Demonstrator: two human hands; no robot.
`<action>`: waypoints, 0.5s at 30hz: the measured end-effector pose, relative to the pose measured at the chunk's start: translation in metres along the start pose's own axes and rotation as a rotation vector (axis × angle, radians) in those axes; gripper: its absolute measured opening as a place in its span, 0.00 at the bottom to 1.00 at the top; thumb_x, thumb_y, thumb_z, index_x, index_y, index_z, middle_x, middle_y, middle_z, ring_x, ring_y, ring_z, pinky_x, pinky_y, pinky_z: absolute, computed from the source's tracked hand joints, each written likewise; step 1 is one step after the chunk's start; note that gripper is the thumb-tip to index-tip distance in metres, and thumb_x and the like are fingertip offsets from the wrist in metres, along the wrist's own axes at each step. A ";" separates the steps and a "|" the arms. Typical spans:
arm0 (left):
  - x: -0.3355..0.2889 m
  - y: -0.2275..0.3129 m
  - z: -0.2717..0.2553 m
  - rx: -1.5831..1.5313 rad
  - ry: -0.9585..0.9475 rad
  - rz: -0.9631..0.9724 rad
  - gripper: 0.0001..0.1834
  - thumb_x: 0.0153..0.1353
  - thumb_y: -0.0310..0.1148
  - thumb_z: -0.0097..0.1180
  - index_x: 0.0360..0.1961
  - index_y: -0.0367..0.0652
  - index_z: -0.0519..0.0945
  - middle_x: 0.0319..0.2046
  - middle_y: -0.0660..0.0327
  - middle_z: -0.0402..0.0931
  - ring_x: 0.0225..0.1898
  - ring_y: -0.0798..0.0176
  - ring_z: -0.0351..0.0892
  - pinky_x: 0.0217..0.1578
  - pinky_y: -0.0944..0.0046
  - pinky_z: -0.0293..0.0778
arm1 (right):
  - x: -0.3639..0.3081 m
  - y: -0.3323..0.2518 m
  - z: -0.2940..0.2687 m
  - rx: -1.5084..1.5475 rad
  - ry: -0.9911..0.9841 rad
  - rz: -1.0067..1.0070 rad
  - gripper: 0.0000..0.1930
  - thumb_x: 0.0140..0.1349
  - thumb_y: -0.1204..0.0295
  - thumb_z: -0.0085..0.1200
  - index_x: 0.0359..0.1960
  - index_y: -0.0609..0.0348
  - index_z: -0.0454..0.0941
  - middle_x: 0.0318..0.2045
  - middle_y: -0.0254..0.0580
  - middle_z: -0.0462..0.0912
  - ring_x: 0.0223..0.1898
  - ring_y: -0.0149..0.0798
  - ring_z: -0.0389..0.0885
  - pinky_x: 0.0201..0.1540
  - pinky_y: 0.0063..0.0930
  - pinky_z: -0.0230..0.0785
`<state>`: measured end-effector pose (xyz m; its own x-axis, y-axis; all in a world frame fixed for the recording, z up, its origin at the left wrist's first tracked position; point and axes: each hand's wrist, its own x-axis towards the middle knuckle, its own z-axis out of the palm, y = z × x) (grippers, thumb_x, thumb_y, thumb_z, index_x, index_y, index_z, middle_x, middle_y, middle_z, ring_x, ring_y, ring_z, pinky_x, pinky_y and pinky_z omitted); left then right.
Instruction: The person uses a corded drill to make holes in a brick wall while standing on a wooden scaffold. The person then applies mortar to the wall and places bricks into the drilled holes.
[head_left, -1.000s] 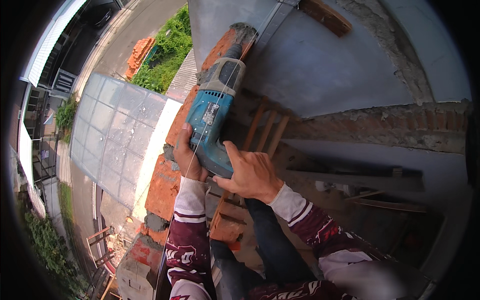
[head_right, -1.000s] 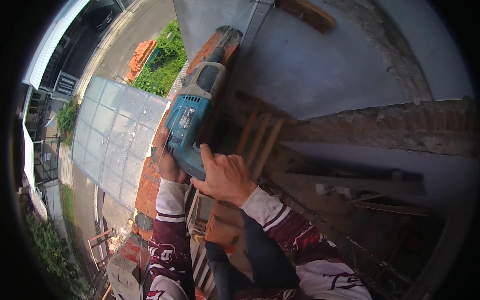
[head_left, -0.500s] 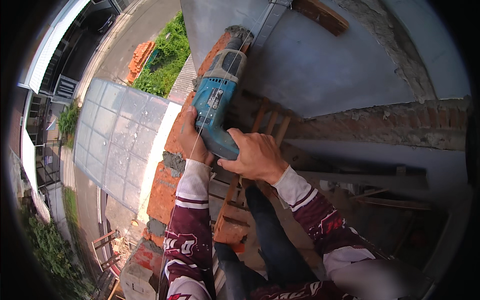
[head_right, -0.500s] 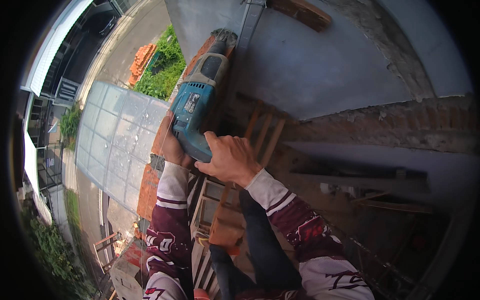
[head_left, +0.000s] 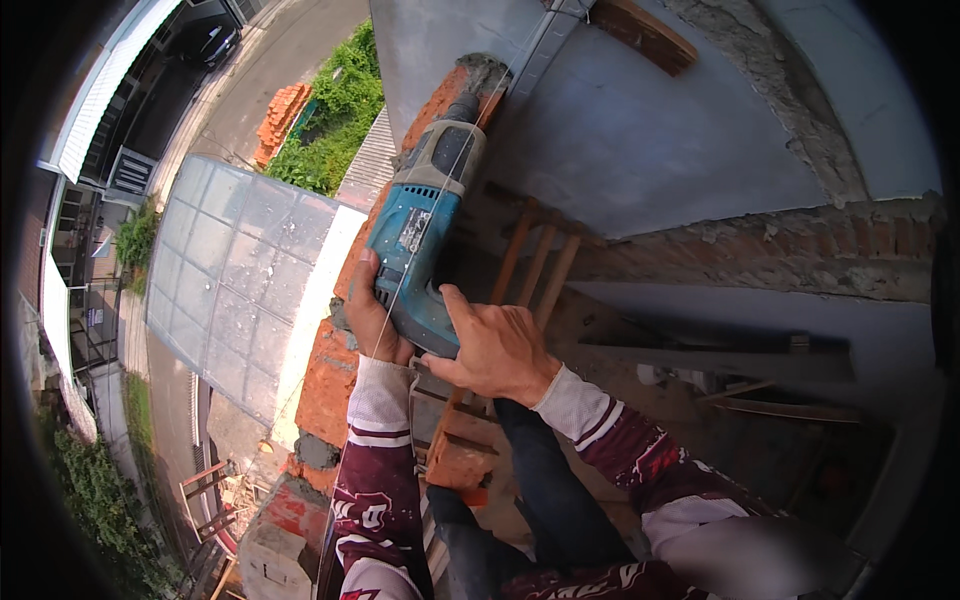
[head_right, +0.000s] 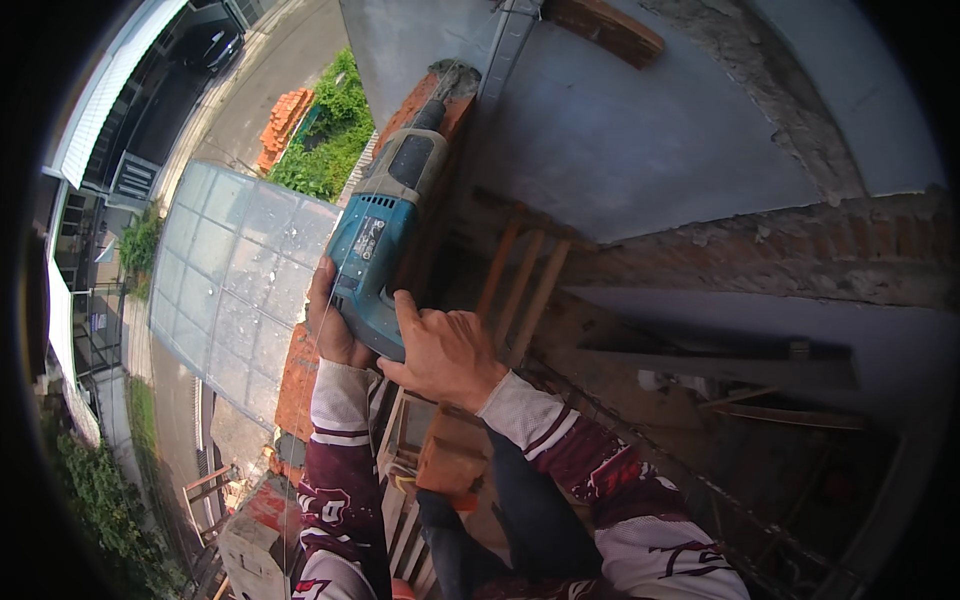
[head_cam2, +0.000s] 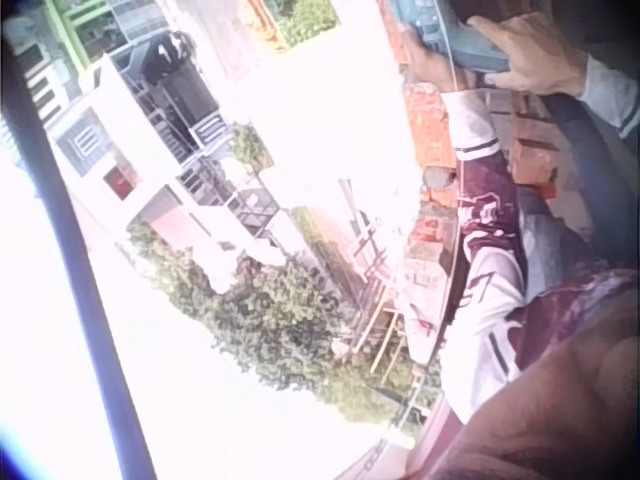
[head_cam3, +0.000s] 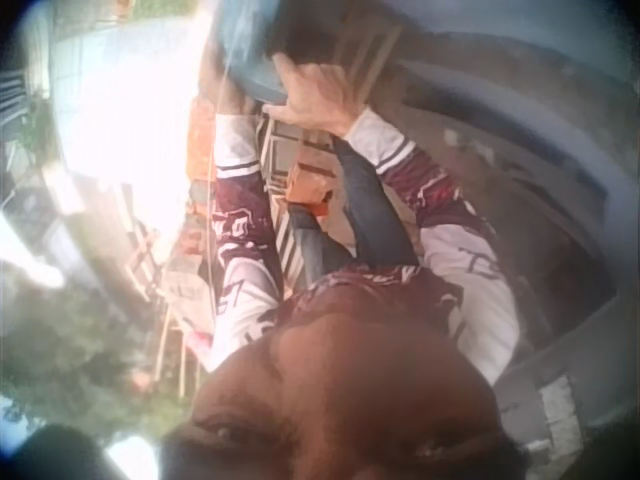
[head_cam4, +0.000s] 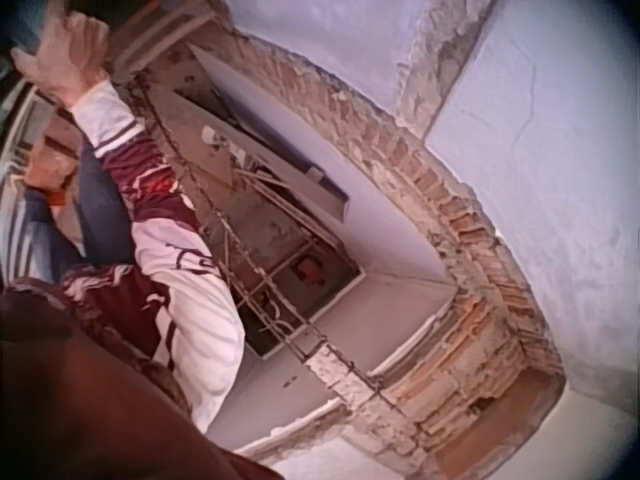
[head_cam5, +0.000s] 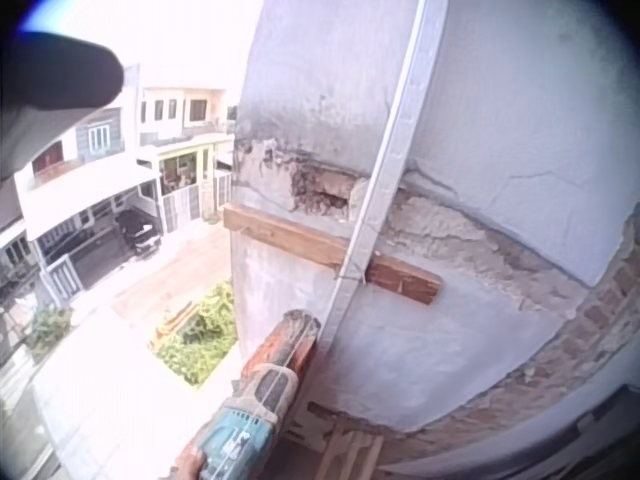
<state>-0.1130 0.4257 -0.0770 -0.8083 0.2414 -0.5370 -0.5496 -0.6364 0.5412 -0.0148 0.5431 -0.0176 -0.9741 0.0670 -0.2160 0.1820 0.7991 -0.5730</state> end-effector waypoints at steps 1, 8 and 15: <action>-0.005 0.001 -0.004 0.020 0.006 -0.005 0.20 0.69 0.42 0.56 0.50 0.34 0.77 0.39 0.56 0.82 0.35 0.61 0.83 0.37 0.62 0.80 | -0.005 -0.002 0.002 0.016 0.005 0.002 0.40 0.50 0.54 0.68 0.58 0.70 0.68 0.30 0.58 0.85 0.31 0.58 0.86 0.34 0.47 0.78; 0.001 -0.005 0.014 -0.016 0.008 0.014 0.20 0.68 0.43 0.58 0.47 0.35 0.78 0.37 0.57 0.82 0.35 0.63 0.82 0.36 0.63 0.80 | 0.002 0.005 -0.015 0.035 0.038 0.025 0.36 0.50 0.54 0.68 0.54 0.68 0.72 0.28 0.57 0.85 0.31 0.58 0.86 0.35 0.48 0.78; 0.037 -0.023 0.022 -0.050 0.009 -0.009 0.18 0.67 0.41 0.60 0.47 0.36 0.79 0.35 0.59 0.81 0.32 0.65 0.81 0.34 0.64 0.78 | 0.022 0.024 -0.029 0.043 0.014 0.053 0.34 0.49 0.54 0.68 0.53 0.67 0.75 0.28 0.57 0.85 0.32 0.58 0.86 0.37 0.48 0.77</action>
<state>-0.1346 0.4653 -0.0951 -0.8014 0.2403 -0.5478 -0.5450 -0.6706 0.5033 -0.0360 0.5812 -0.0137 -0.9646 0.1175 -0.2363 0.2392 0.7674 -0.5948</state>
